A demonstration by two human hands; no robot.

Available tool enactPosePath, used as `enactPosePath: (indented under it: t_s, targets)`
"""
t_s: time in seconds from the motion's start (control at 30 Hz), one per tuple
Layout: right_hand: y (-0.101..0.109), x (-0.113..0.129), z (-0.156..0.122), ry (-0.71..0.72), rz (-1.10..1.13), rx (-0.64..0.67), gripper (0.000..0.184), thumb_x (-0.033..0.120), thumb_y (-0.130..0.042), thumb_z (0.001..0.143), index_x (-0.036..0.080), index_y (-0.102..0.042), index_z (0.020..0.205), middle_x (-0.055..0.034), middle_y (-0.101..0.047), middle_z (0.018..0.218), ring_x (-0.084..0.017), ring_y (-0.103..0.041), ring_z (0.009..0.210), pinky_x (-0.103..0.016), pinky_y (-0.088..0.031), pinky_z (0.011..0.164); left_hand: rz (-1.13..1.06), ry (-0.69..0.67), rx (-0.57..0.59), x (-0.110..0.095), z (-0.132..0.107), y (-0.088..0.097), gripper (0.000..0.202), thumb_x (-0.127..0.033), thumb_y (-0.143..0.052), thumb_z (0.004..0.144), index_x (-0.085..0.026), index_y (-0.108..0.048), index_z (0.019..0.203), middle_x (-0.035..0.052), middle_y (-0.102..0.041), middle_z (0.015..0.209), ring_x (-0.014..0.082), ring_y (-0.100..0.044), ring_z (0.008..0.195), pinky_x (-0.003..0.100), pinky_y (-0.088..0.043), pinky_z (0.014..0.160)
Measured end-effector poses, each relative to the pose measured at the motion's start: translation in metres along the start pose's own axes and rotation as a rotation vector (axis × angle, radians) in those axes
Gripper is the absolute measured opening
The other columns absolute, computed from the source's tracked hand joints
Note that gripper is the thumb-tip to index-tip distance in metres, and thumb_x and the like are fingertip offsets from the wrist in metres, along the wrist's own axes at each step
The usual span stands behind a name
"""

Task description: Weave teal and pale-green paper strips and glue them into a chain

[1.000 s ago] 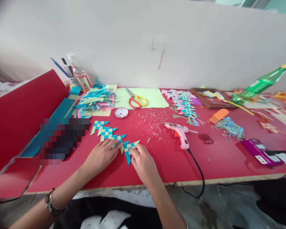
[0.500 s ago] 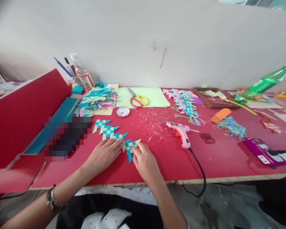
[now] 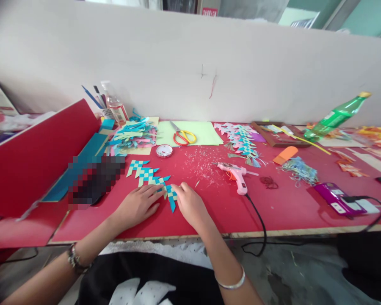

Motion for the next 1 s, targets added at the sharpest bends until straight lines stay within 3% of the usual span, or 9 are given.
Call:
enactPosePath:
  t_s: [0.43, 0.67, 0.9, 1.0]
  targets:
    - [-0.007, 0.002, 0.006, 0.017, -0.217, 0.033, 0.036, 0.011, -0.033, 0.081, 0.018, -0.050, 0.112, -0.0081, -0.054, 0.090, -0.016, -0.054, 0.080, -0.023, -0.042, 0.067, 0.087, -0.022, 0.030, -0.003, 0.008, 0.004, 0.037, -0.015, -0.042, 0.076, -0.020, -0.046, 0.113, 0.0061, -0.052, 0.113, 0.0200, -0.046, 0.102, 0.034, -0.034, 0.088]
    - [-0.005, -0.003, 0.009, 0.034, -0.071, 0.043, 0.036, 0.008, -0.032, 0.079, 0.019, -0.051, 0.109, -0.0073, -0.054, 0.092, -0.014, -0.055, 0.079, -0.023, -0.041, 0.068, 0.034, -0.002, -0.013, -0.002, 0.002, -0.001, 0.040, -0.013, -0.042, 0.076, -0.020, -0.045, 0.115, 0.0066, -0.049, 0.119, 0.0195, -0.045, 0.107, 0.034, -0.036, 0.088]
    - [0.002, -0.015, 0.001, 0.022, 0.220, -0.226, 0.035, 0.011, -0.029, 0.081, 0.017, -0.045, 0.111, -0.0081, -0.054, 0.095, -0.014, -0.052, 0.088, -0.027, -0.042, 0.077, -0.128, 0.124, -0.187, 0.004, -0.006, 0.000, 0.034, -0.017, -0.034, 0.081, -0.018, -0.046, 0.113, 0.0083, -0.049, 0.116, 0.0180, -0.048, 0.103, 0.032, -0.040, 0.086]
    - [0.009, -0.021, -0.006, -0.061, 0.236, -0.322, 0.031, 0.016, -0.030, 0.082, 0.017, -0.044, 0.110, -0.0076, -0.053, 0.090, -0.015, -0.053, 0.084, -0.028, -0.044, 0.075, -0.202, 0.250, -0.312, 0.021, -0.008, 0.007, 0.031, -0.022, -0.036, 0.081, -0.017, -0.048, 0.109, 0.0094, -0.050, 0.111, 0.0189, -0.047, 0.103, 0.033, -0.040, 0.087]
Point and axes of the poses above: each hand's wrist, its own z-axis towards the middle knuckle, its own y-axis out of the back of the hand, x = y × z, the point moved 5 cm from there along z, towards the middle knuckle
